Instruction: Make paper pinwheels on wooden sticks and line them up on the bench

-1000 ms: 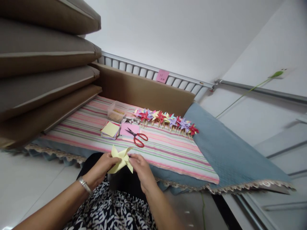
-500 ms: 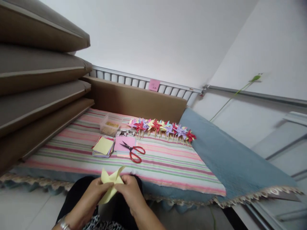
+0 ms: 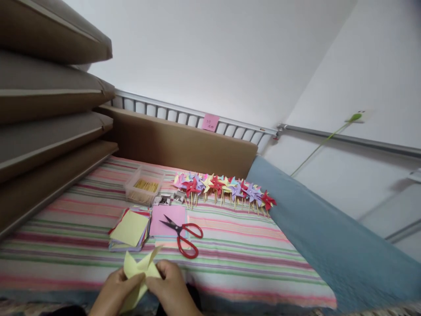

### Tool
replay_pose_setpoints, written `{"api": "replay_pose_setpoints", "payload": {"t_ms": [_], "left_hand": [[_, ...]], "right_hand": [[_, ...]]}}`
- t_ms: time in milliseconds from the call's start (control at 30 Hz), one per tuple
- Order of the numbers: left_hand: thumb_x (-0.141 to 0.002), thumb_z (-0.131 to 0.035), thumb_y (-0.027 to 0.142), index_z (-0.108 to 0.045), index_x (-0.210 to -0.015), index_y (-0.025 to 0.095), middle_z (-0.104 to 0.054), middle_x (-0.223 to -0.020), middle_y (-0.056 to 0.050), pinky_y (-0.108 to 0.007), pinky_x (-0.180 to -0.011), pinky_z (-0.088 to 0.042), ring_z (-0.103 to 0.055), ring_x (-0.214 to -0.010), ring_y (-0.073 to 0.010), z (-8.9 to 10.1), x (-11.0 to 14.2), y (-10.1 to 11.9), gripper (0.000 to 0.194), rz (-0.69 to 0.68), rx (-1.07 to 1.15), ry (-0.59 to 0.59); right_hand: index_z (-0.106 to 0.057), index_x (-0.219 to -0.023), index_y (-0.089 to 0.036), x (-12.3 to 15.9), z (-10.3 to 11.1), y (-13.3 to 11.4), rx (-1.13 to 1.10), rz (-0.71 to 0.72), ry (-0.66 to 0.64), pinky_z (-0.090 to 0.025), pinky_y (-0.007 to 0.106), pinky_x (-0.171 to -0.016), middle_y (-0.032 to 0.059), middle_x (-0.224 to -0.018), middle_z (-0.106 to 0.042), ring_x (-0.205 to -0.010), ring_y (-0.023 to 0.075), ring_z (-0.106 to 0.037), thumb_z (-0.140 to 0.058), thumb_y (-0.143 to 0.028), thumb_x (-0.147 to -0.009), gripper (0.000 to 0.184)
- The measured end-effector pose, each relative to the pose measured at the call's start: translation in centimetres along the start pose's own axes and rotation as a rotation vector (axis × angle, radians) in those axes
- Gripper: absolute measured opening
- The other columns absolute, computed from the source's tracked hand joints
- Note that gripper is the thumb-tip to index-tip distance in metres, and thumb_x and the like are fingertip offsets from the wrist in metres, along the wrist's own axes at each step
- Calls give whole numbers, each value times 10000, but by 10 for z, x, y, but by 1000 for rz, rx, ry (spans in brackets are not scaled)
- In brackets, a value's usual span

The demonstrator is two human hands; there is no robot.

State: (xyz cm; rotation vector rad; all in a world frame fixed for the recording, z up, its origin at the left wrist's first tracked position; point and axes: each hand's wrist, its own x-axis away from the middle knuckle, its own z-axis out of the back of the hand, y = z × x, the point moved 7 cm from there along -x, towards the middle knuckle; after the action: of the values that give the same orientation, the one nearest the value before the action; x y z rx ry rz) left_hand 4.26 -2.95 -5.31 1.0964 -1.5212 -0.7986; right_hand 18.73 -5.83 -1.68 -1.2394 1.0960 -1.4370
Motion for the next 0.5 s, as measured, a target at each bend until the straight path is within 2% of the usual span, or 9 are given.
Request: {"api": "replay_pose_setpoints", "payload": {"t_ms": [67,133,200,267,367,500], "left_hand": [[-418,-822,130,-697,-619,127,-709,-553,-64,-252,-470,-470,-623,-472,-195,1,-22,34,237,-33,36,31],[-486,-807,155,-705,-740,125,-736,-644,-68,-252,-514,-504,-661,-546,-201,-2,-41,77,275,-99,120,37],[-551,-786,240,-694,-753,118,-713,-593,-62,-281,-464,-504,-640,-486,-209,-9,-58,112,253,-95,196,-23],[-559,-784,274,-677,-698,125,-695,-555,-37,-274,-437,-495,-612,-439,-189,-10,-74,137,230,-132,297,-32],[-525,-815,233,-676,-671,128,-708,-586,-14,-212,-471,-492,-633,-502,-155,-1,-97,146,227,-167,407,8],[-542,-805,232,-695,-703,127,-704,-580,-12,-231,-464,-499,-640,-507,-174,20,-118,129,222,-81,410,67]], "right_hand": [[-695,-856,-149,-29,9,-6,74,40,-14,-424,222,-534,-12,-637,-644,-571,141,-570,-630,-163,-647,220],[-690,-971,-150,-63,31,-18,295,108,58,-449,222,-545,0,-665,-676,-587,147,-606,-628,-190,-711,270],[-711,-939,-146,-100,56,-30,427,138,134,-472,237,-599,37,-745,-716,-661,164,-646,-582,-169,-764,219],[-729,-900,-154,-136,72,-41,545,156,172,-489,254,-692,62,-843,-741,-777,181,-674,-555,-166,-805,198],[-743,-853,-203,-184,73,-54,751,168,172,-468,262,-827,38,-945,-748,-932,184,-665,-558,-147,-827,195],[-718,-869,-188,-235,46,-53,1016,90,155,-452,329,-909,50,-997,-723,-1002,199,-637,-569,-188,-877,150]]}}
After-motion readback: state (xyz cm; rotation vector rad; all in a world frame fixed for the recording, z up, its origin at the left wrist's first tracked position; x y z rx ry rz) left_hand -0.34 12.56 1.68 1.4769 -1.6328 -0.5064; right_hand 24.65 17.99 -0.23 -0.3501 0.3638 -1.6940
